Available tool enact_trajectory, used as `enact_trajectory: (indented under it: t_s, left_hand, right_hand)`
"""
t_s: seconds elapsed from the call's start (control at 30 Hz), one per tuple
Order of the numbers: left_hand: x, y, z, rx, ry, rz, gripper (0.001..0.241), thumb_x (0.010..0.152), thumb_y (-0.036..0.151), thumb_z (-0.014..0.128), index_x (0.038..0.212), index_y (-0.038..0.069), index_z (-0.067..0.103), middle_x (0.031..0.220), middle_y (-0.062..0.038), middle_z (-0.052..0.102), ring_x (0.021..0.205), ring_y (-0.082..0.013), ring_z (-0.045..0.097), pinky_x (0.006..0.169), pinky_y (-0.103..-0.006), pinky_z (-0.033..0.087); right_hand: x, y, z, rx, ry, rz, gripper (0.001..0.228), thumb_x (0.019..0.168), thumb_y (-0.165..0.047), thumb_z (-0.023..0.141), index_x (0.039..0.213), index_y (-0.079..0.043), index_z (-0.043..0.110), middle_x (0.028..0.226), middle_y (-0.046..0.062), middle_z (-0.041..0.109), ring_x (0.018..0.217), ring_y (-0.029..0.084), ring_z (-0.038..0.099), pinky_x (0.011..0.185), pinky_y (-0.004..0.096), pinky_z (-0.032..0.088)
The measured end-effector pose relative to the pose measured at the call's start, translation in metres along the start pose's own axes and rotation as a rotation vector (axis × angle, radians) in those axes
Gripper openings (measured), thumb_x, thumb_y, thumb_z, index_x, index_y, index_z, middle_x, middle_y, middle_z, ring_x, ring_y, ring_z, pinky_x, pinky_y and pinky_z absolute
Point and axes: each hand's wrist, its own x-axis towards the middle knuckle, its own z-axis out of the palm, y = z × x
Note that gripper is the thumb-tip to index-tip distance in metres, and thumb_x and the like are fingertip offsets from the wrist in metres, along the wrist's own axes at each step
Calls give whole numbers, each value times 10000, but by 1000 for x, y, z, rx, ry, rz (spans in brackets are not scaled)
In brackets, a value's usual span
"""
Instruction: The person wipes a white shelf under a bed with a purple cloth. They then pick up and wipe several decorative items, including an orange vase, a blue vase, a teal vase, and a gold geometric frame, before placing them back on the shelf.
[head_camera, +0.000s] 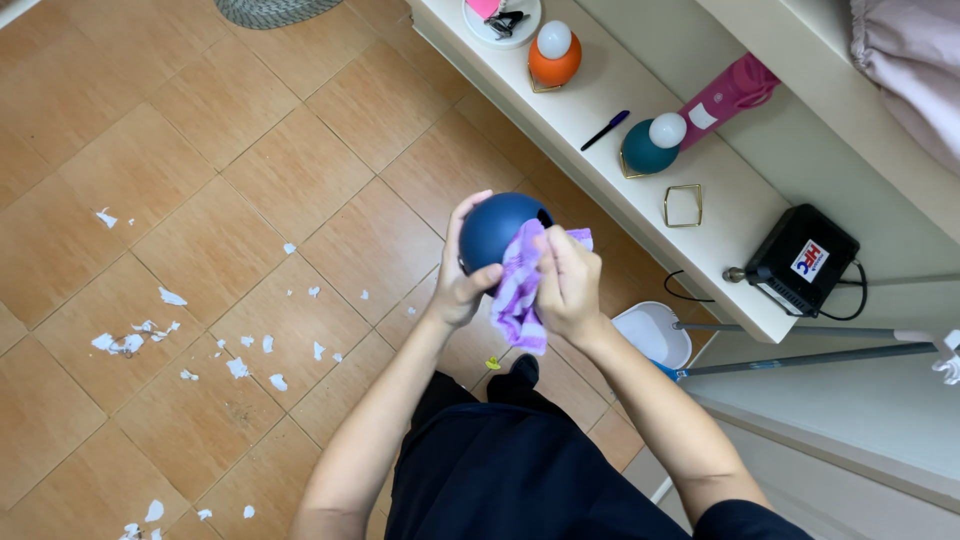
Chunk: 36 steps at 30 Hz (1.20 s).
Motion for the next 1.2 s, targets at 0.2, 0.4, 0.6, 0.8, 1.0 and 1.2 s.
enact_trajectory:
  t_s: [0.2, 0.4, 0.6, 0.8, 1.0, 1.2]
  left_hand:
    - [3, -5, -40, -892, -227, -874, 1008, 731, 808, 570, 1443, 107, 439, 1364, -184, 569, 1246, -336, 591, 1042, -529, 496]
    - [-13, 10, -40, -310, -275, -522, 685, 982, 594, 519, 1392, 46, 543, 1410, -153, 580, 1316, -233, 563, 1135, -387, 456]
    - [-14, 49, -29, 135, -314, -158, 285, 971, 327, 671, 896, 64, 590, 861, 19, 590, 834, -57, 533, 755, -241, 456]
    - [2, 19, -17, 28, -443, -361, 418, 955, 257, 751, 662, 87, 506, 664, 70, 498, 654, -19, 425, 572, -227, 357]
    - [1, -17, 0, -81, -120, -373, 394, 979, 217, 725, 650, 107, 537, 633, 60, 545, 587, -28, 470, 519, -224, 373]
    - [-4, -34, 58, 417, 220, -192, 477, 887, 228, 823, 599, 94, 468, 577, 46, 494, 568, -23, 415, 471, -251, 342]
  right_hand:
    - [37, -38, -25, -194, -351, -795, 446, 907, -410, 764, 744, -42, 570, 634, 93, 508, 570, 266, 519, 552, 374, 422]
    - [22, -3, -22, 208, -606, -306, 384, 973, -245, 700, 696, -27, 546, 644, 92, 509, 588, 254, 506, 593, 381, 395]
    - [-10, 43, -16, 542, -671, 228, 366, 1036, -202, 616, 741, 14, 609, 619, 52, 548, 554, 109, 483, 536, 301, 380]
    - [-14, 50, -17, 818, -420, 605, 223, 997, -161, 627, 967, 33, 733, 826, 9, 699, 731, 70, 608, 636, 235, 490]
    - [-34, 100, -19, 717, 335, 546, 204, 1065, -163, 623, 1109, 32, 664, 944, 66, 702, 815, 142, 655, 718, 272, 518]
    - [-45, 68, -37, 344, 138, 223, 405, 1095, -314, 507, 1234, 23, 682, 1121, 61, 723, 1062, 118, 673, 947, 268, 529]
